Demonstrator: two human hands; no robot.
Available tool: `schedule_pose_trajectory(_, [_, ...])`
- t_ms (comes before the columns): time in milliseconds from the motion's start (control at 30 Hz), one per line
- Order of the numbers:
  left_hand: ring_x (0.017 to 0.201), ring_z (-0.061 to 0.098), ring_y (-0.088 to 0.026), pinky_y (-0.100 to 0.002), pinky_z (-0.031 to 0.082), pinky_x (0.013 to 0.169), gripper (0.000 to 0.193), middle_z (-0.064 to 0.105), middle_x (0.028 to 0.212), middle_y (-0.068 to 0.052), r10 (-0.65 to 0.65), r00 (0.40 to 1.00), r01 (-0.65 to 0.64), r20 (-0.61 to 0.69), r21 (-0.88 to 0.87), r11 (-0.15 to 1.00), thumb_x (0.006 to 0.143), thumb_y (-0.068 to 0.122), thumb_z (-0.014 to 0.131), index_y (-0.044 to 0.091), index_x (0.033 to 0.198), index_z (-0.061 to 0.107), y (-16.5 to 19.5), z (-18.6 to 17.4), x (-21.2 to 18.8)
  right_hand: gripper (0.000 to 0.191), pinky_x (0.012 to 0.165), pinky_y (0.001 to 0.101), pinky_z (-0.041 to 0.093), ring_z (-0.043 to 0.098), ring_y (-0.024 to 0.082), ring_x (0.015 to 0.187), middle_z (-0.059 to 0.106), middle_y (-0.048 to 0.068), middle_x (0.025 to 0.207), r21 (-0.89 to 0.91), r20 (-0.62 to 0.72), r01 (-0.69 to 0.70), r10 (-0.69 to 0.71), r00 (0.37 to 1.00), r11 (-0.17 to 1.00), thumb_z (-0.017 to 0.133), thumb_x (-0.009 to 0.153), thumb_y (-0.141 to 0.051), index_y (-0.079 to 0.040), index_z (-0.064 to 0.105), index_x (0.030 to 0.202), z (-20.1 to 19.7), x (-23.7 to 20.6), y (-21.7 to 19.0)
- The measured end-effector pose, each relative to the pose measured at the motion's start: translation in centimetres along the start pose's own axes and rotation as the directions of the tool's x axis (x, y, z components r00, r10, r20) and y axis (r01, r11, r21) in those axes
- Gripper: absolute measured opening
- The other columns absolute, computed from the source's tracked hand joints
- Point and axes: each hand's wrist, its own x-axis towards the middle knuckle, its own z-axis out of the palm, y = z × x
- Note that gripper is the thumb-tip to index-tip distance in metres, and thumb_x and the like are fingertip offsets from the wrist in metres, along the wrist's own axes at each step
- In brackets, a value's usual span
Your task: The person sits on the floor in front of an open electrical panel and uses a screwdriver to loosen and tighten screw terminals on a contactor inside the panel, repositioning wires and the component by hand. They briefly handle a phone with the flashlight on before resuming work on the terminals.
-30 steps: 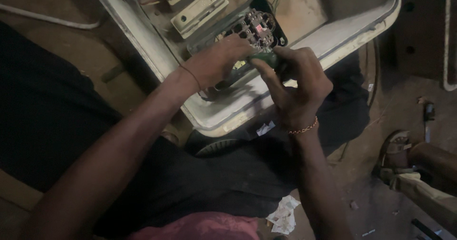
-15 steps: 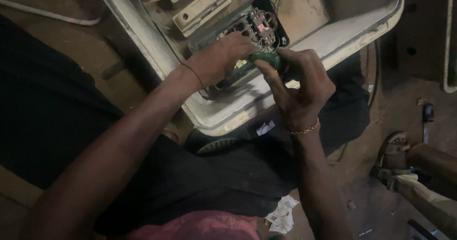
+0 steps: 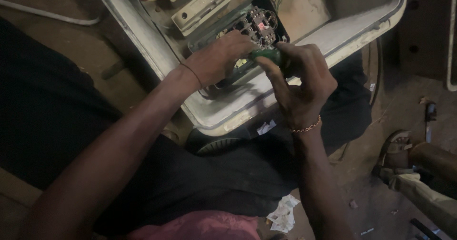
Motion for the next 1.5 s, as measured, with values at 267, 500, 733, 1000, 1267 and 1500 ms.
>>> schedule_pose_trajectory(267, [0.124,0.060,-0.020,-0.033,0.054,0.109,0.044,0.065,0.128,0.000,0.040,0.999,-0.040,-0.001,0.057,0.998,0.096,-0.009,0.056,0.019,0.127,0.068,-0.3,0.3,0.1,0.032,0.072,0.0202,0.065,0.073,0.011,0.088,0.067,0.006,0.107,0.035,0.033,-0.024,0.023,0.999,0.999,0.085,0.104,-0.020,-0.004,0.067,0.125,-0.4,-0.3,-0.4])
schedule_pose_trajectory(500, [0.115,0.058,-0.027,-0.039,0.049,0.101,0.042,0.065,0.120,-0.010,0.127,0.990,-0.129,-0.055,-0.045,0.991,0.082,-0.002,0.070,0.010,0.122,0.069,-0.1,-0.7,0.0,0.033,0.073,0.0228,0.063,0.072,0.012,0.090,0.063,0.007,0.112,-0.026,0.058,-0.101,0.103,0.993,0.995,0.090,0.101,-0.020,-0.004,0.067,0.120,-0.4,0.8,-2.2])
schedule_pose_trajectory(733, [0.114,0.063,-0.027,-0.039,0.053,0.103,0.037,0.068,0.118,-0.009,0.094,0.991,-0.103,-0.094,-0.095,0.990,0.087,-0.007,0.068,0.011,0.118,0.073,-1.0,-0.7,0.4,0.024,0.090,0.0296,0.057,0.065,0.021,0.106,0.062,0.013,0.116,0.139,0.158,-0.117,0.095,0.983,0.983,0.075,0.106,-0.018,-0.002,0.065,0.122,-0.8,2.6,-3.3])
schedule_pose_trajectory(1000, [0.118,0.063,-0.026,-0.037,0.054,0.106,0.041,0.066,0.124,-0.007,-0.002,0.995,-0.006,-0.098,-0.086,0.996,0.090,-0.010,0.061,0.014,0.121,0.072,-2.9,1.3,0.1,0.040,0.071,0.0280,0.043,0.049,0.015,0.074,0.053,0.008,0.086,0.780,-0.008,-0.201,0.331,0.944,0.593,0.041,0.121,-0.028,0.000,0.055,0.096,6.8,1.2,-1.1])
schedule_pose_trajectory(1267, [0.126,0.060,-0.031,-0.038,0.049,0.112,0.051,0.063,0.131,-0.012,0.055,0.993,-0.073,-0.108,-0.170,0.983,0.078,-0.011,0.064,0.008,0.124,0.068,-4.8,1.4,0.8,0.042,0.059,0.0329,0.042,0.048,0.018,0.060,0.049,0.008,0.074,0.823,-0.033,-0.063,0.158,0.987,0.564,0.045,0.113,-0.027,-0.002,0.052,0.080,8.1,2.0,3.5])
schedule_pose_trajectory(1500, [0.114,0.065,-0.030,-0.040,0.053,0.102,0.033,0.069,0.119,-0.013,0.033,0.997,-0.037,-0.066,-0.047,0.998,0.086,-0.008,0.066,0.009,0.112,0.076,-4.7,2.4,1.7,0.036,0.083,0.0274,0.056,0.060,0.020,0.096,0.058,0.012,0.114,0.535,0.069,-0.104,0.080,0.994,0.839,0.051,0.115,-0.031,0.001,0.060,0.104,3.4,2.2,3.1])
